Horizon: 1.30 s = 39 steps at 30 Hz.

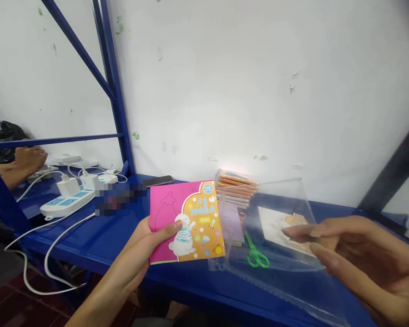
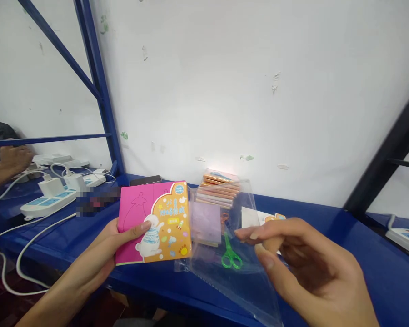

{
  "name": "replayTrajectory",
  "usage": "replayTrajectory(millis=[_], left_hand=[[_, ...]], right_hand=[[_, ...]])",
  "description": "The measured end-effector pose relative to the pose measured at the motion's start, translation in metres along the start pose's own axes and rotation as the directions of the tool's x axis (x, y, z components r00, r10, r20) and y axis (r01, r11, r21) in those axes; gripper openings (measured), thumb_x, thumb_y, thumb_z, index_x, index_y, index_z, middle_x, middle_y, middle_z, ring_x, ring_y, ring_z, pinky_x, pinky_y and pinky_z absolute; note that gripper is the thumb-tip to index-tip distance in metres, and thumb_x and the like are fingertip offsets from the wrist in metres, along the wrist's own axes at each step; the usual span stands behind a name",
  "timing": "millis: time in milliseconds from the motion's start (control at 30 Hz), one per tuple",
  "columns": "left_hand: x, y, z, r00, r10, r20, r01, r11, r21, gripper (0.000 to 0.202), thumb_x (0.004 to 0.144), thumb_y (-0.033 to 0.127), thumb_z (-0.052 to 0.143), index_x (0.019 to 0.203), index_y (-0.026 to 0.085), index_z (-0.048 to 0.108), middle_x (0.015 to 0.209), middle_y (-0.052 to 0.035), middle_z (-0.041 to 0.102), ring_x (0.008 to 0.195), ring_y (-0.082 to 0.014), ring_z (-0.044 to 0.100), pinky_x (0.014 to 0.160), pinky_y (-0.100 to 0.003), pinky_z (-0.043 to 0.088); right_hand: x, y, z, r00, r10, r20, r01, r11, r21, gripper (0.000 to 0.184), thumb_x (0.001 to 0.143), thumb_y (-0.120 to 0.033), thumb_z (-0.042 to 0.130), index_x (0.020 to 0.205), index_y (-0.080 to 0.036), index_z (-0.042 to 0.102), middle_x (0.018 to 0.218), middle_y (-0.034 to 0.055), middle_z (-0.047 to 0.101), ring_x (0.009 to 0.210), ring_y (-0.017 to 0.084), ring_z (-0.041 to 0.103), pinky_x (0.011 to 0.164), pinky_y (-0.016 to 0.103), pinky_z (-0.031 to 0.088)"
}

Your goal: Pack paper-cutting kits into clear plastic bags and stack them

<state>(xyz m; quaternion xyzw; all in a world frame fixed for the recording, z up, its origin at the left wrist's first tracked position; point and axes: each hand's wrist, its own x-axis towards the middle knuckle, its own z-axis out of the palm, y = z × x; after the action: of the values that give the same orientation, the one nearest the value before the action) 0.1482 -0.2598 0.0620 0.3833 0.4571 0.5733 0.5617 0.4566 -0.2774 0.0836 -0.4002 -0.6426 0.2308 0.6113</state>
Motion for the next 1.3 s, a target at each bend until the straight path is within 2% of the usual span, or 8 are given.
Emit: replayTrajectory(millis=[133, 267, 433, 567, 667, 767, 1033, 1300], left_hand=[[0.003, -0.004, -0.004, 0.999, -0.032, -0.033, 0.031, 0.999, -0.029, 0.070, 0.080, 0.033, 0.086, 0.142, 0.014, 0.059, 0.116, -0.0174, 0.078, 0.094, -0.0327, 0.079, 0.083, -0.040, 0.067], [0.005, -0.007, -0.006, 0.996, -0.034, -0.077, 0.030, 0.998, -0.052, 0.067, 0.082, 0.030, 0.084, 0.142, 0.014, 0.058, 0.116, -0.0169, 0.078, 0.093, -0.0313, 0.079, 0.082, -0.038, 0.067], [0.003, -0.006, -0.003, 0.998, -0.050, -0.042, 0.046, 0.996, -0.075, 0.067, 0.082, 0.032, 0.084, 0.141, 0.014, 0.059, 0.118, -0.0177, 0.077, 0.092, -0.0310, 0.079, 0.083, -0.038, 0.067], [0.003, -0.006, -0.004, 0.998, -0.061, -0.034, 0.058, 0.995, -0.076, 0.066, 0.082, 0.033, 0.084, 0.140, 0.014, 0.060, 0.119, -0.0173, 0.077, 0.091, -0.0303, 0.080, 0.079, -0.036, 0.068], [0.004, -0.007, -0.007, 0.998, -0.043, -0.050, 0.040, 0.997, -0.064, 0.064, 0.082, 0.030, 0.084, 0.139, 0.014, 0.060, 0.117, -0.0168, 0.078, 0.091, -0.0302, 0.080, 0.076, -0.035, 0.068], [0.003, -0.007, -0.008, 0.998, -0.013, -0.057, 0.009, 0.998, -0.058, 0.064, 0.081, 0.028, 0.084, 0.140, 0.016, 0.060, 0.117, -0.0160, 0.078, 0.092, -0.0305, 0.079, 0.074, -0.033, 0.068], [0.004, -0.007, -0.004, 0.997, 0.003, -0.076, -0.008, 0.998, -0.061, 0.063, 0.080, 0.028, 0.086, 0.137, 0.016, 0.063, 0.114, -0.0153, 0.079, 0.090, -0.0298, 0.080, 0.072, -0.032, 0.067], [0.005, -0.008, -0.005, 0.990, 0.045, -0.134, -0.055, 0.996, -0.071, 0.063, 0.079, 0.026, 0.086, 0.138, 0.017, 0.063, 0.115, -0.0151, 0.079, 0.091, -0.0303, 0.080, 0.076, -0.034, 0.068]], right_hand=[[0.000, 0.002, -0.005, 0.996, 0.080, -0.040, -0.079, 0.996, 0.034, 0.019, 0.078, -0.046, 0.082, 0.086, -0.032, 0.073, 0.089, 0.0008, 0.081, 0.086, 0.023, 0.077, 0.075, 0.024, 0.062], [0.001, 0.013, -0.012, 0.995, 0.092, -0.036, -0.092, 0.996, 0.008, 0.025, 0.072, -0.048, 0.085, 0.087, -0.031, 0.074, 0.090, 0.0025, 0.082, 0.085, 0.028, 0.078, 0.070, 0.026, 0.064], [0.003, 0.013, 0.001, 0.987, 0.154, -0.054, -0.149, 0.984, 0.098, 0.026, 0.074, -0.050, 0.085, 0.087, -0.031, 0.072, 0.088, 0.0007, 0.081, 0.090, 0.026, 0.078, 0.080, 0.028, 0.062], [0.005, 0.010, 0.005, 0.982, 0.187, -0.016, -0.181, 0.965, 0.190, 0.026, 0.070, -0.046, 0.088, 0.083, -0.030, 0.072, 0.090, 0.0033, 0.082, 0.091, 0.027, 0.079, 0.076, 0.027, 0.063], [0.005, 0.006, 0.000, 0.956, 0.275, -0.105, -0.241, 0.936, 0.256, 0.027, 0.066, -0.044, 0.090, 0.076, -0.030, 0.070, 0.084, 0.0026, 0.082, 0.086, 0.026, 0.079, 0.075, 0.025, 0.063], [0.006, 0.007, -0.005, 0.953, 0.259, -0.159, -0.220, 0.949, 0.227, 0.029, 0.062, -0.045, 0.091, 0.073, -0.029, 0.070, 0.081, 0.0043, 0.082, 0.081, 0.025, 0.079, 0.070, 0.023, 0.063], [0.011, 0.012, 0.008, 0.976, 0.211, 0.046, -0.214, 0.917, 0.338, 0.017, 0.072, -0.036, 0.088, 0.081, -0.029, 0.075, 0.085, 0.0040, 0.083, 0.090, 0.026, 0.080, 0.083, 0.025, 0.062], [0.011, 0.019, 0.004, 0.978, 0.206, 0.033, -0.201, 0.889, 0.410, 0.019, 0.074, -0.035, 0.088, 0.080, -0.028, 0.070, 0.075, -0.0001, 0.078, 0.090, 0.024, 0.080, 0.077, 0.021, 0.062]])
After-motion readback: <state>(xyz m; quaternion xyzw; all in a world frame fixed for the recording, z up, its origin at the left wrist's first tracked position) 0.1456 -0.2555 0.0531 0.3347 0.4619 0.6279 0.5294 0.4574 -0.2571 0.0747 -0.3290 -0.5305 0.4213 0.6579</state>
